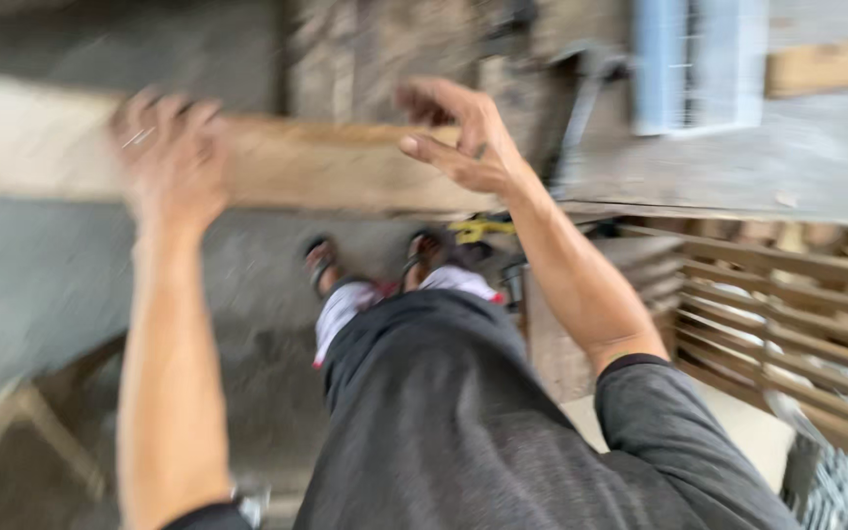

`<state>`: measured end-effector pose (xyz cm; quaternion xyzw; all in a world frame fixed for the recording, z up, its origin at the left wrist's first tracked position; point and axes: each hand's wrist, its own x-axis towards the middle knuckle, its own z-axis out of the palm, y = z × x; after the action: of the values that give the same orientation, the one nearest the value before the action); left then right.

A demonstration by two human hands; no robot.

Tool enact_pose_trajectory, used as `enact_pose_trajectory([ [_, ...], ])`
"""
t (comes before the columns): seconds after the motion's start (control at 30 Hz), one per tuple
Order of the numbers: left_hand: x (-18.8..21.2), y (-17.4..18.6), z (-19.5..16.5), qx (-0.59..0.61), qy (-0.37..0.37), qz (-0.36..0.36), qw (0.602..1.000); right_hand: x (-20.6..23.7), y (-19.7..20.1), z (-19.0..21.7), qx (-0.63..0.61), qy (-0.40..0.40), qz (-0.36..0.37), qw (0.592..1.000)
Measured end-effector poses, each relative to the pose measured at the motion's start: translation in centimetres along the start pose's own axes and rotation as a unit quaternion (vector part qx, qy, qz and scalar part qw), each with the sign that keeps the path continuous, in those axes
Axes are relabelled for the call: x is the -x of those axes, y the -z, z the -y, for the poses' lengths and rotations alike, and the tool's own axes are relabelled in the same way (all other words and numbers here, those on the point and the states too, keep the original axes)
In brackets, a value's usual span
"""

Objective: The person hammers nails into a wooden plank using a hammer, then moves the plank aside. They pick up two small wooden blocks from the floor and place them on the workbench, adjusting their positions.

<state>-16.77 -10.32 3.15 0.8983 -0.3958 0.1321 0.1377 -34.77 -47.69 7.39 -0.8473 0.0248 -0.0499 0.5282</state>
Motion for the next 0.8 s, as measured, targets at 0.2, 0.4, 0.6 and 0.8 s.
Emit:
enact_pose_trajectory([
  [0.2,2.0,-1.4,1.3,-0.053,0.025,0.021,0.998,5.9,18.7,-9.2,0.058,-0.213,-0.372,0.902],
  [0.4,1.7,-1.8,1.5,-0.025,0.043,0.023,0.999,5.4,24.3,-17.3,0.371,-0.162,-0.265,0.875],
  [0.6,-0.7,-0.6,-0.2,0.037,0.092,0.0,0.995,3.6,24.0,-18.2,0.369,-0.196,-0.276,0.866],
  [0.8,-1.5,2.1,-0.3,0.259,0.171,-0.134,0.941,4.7,24.5,-19.9,0.3,-0.237,-0.314,0.869],
])
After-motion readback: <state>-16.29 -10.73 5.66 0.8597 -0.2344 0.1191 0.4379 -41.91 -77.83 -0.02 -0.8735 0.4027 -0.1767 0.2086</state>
